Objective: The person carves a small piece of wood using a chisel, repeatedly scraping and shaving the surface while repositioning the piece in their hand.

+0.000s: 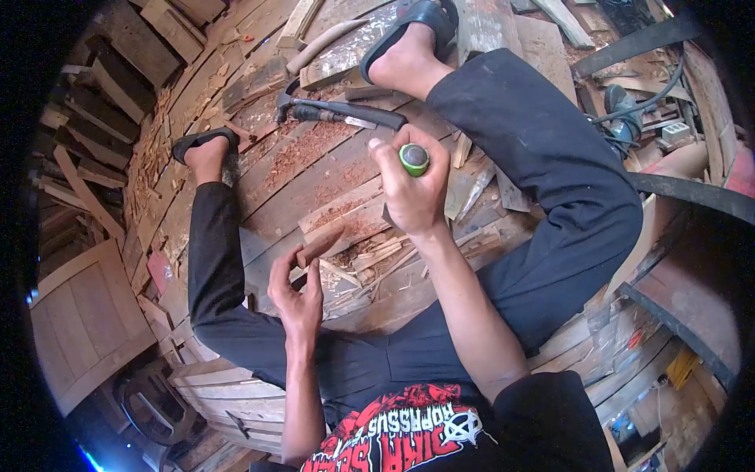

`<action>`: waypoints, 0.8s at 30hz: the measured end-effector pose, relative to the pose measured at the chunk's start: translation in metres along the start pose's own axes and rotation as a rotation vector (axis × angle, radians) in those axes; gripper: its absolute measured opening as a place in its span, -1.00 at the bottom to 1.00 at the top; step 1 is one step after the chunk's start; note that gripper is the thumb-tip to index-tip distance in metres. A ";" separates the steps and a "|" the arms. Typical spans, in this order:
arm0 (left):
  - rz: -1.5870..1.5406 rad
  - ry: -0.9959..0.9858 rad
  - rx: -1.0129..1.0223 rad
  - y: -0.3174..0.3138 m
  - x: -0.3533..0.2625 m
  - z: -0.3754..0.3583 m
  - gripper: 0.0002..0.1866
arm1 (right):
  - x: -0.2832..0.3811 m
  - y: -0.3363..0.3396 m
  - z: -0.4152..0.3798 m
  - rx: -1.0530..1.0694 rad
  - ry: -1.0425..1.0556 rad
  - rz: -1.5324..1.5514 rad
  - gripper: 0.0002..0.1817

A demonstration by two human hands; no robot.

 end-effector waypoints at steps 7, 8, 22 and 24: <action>-0.003 0.007 0.069 -0.010 -0.006 0.015 -0.71 | -0.002 0.002 0.000 -0.026 -0.010 0.004 -0.63; 0.006 -0.007 0.048 -0.011 -0.004 0.018 -0.71 | -0.002 0.002 0.000 -0.035 -0.012 0.016 -0.64; -0.468 0.266 0.102 -0.041 0.037 0.051 -0.81 | -0.008 -0.006 -0.007 0.001 -0.044 0.011 -0.66; -0.530 0.266 0.003 -0.049 0.038 0.058 -0.75 | -0.011 -0.010 -0.009 0.033 0.000 -0.024 -0.68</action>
Point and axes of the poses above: each hand's wrist, its own z-axis towards the middle knuckle, its own y-axis out of the back of the hand, x = y × z, the point moved 4 cm from there along z, towards the middle knuckle, and after that the axes turned 6 degrees about y, right-handed, at the moved point
